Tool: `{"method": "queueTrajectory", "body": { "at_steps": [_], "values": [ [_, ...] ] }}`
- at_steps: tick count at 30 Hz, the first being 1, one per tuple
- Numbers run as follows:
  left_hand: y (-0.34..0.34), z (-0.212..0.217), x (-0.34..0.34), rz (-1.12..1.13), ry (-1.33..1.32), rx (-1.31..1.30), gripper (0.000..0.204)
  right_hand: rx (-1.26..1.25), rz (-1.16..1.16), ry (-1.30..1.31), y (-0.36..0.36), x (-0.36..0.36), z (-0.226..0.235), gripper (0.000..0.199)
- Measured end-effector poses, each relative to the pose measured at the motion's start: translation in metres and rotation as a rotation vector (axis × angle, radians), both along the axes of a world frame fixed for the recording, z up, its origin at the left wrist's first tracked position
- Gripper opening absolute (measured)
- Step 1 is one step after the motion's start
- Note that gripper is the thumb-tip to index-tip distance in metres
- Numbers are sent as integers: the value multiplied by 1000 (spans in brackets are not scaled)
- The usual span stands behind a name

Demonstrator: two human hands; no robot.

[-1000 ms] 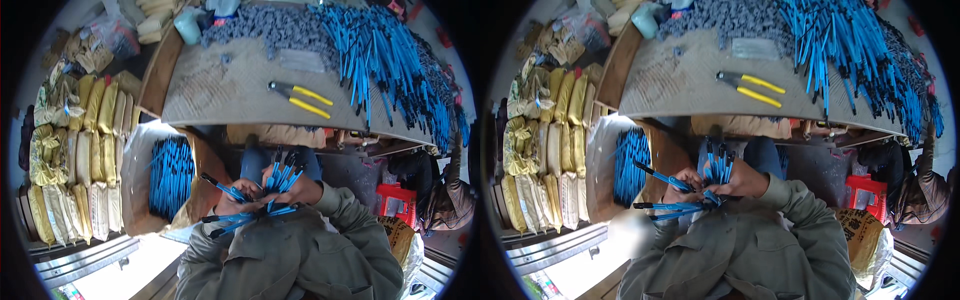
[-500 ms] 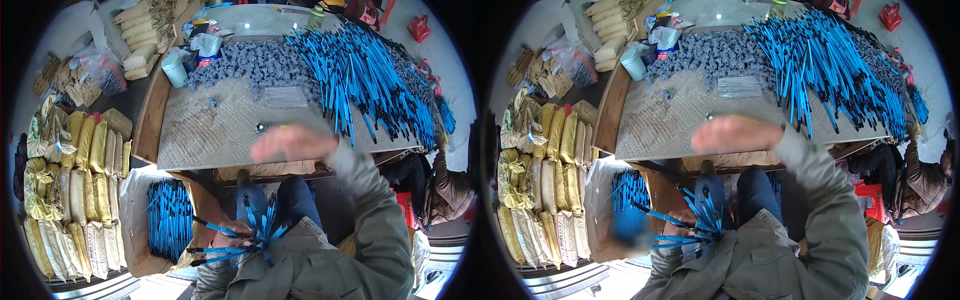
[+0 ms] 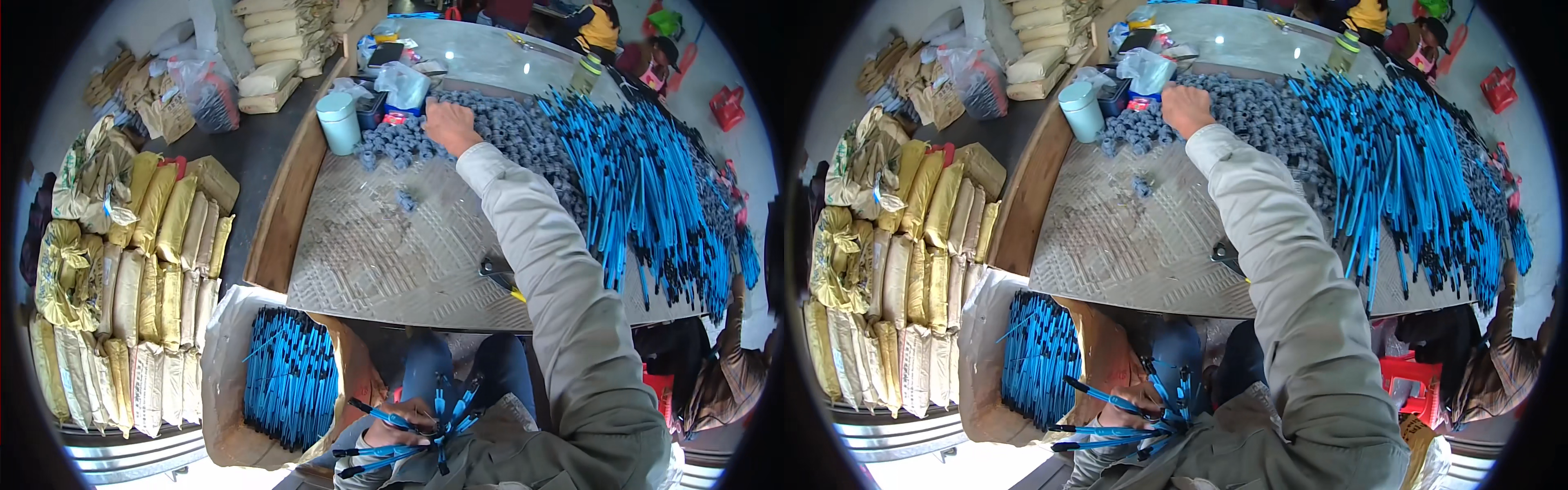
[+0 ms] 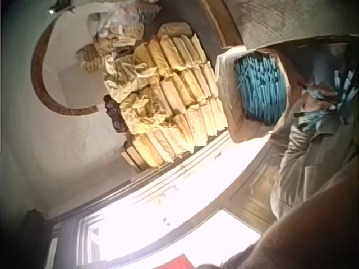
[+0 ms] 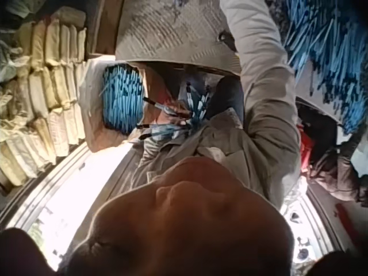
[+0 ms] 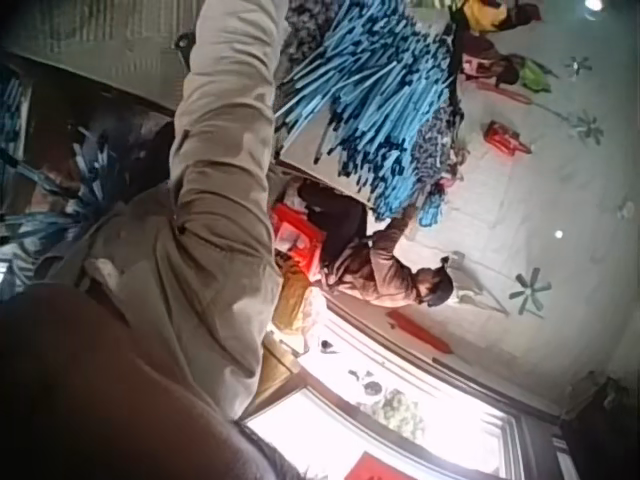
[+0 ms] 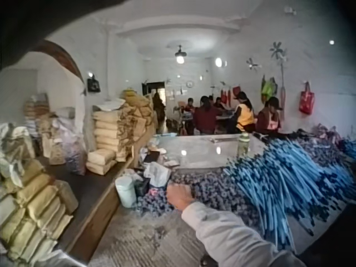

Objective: The person assembles small blue components into a circular hub using pliers.

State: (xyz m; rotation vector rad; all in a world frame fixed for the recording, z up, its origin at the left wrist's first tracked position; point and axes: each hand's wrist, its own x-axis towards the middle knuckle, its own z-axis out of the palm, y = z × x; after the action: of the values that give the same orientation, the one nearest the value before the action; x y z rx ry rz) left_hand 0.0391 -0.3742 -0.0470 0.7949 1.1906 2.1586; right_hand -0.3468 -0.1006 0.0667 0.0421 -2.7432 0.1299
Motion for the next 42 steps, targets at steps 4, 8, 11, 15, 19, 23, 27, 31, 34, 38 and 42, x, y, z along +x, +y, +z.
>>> {"method": "queueTrajectory", "body": {
  "at_steps": [4, 8, 11, 15, 19, 23, 27, 31, 34, 38, 42],
  "values": [
    [3, 2, 1, 11, -98, -34, 32, 27, -148, 10, 16, 2, -15, 28],
    [-5, 1, 14, 10, -13, -103, 34, -99, 162, 130, 21, 78, 26, 28],
    [-3, -17, 9, -57, 190, -58, 35, -651, 668, -158, 9, 180, 44, 27],
    [18, 10, 9, -81, 12, -84, 30, -234, 994, -197, -9, 305, 33, 30],
    [31, 20, 11, -180, 24, -112, 28, -326, 1147, -264, -3, 352, 21, 31],
    [38, 22, 36, -97, -81, -106, 28, -352, 1259, -184, 2, 370, 21, 26],
    [40, 25, 46, -59, -108, -59, 27, -447, 1264, -170, 11, 378, 23, 20],
    [45, 36, 55, -83, -335, -15, 26, -558, 1274, -108, 18, 373, 15, 18],
    [43, 37, 46, -155, -192, -146, 26, -577, 1300, -101, 20, 375, 20, 18],
    [40, 42, 33, -206, -46, -283, 28, -582, 1362, -261, 16, 378, 26, 16],
    [37, 37, 42, -136, -185, -348, 30, -777, 1437, -666, 2, 382, 14, 23]
  ]
}}
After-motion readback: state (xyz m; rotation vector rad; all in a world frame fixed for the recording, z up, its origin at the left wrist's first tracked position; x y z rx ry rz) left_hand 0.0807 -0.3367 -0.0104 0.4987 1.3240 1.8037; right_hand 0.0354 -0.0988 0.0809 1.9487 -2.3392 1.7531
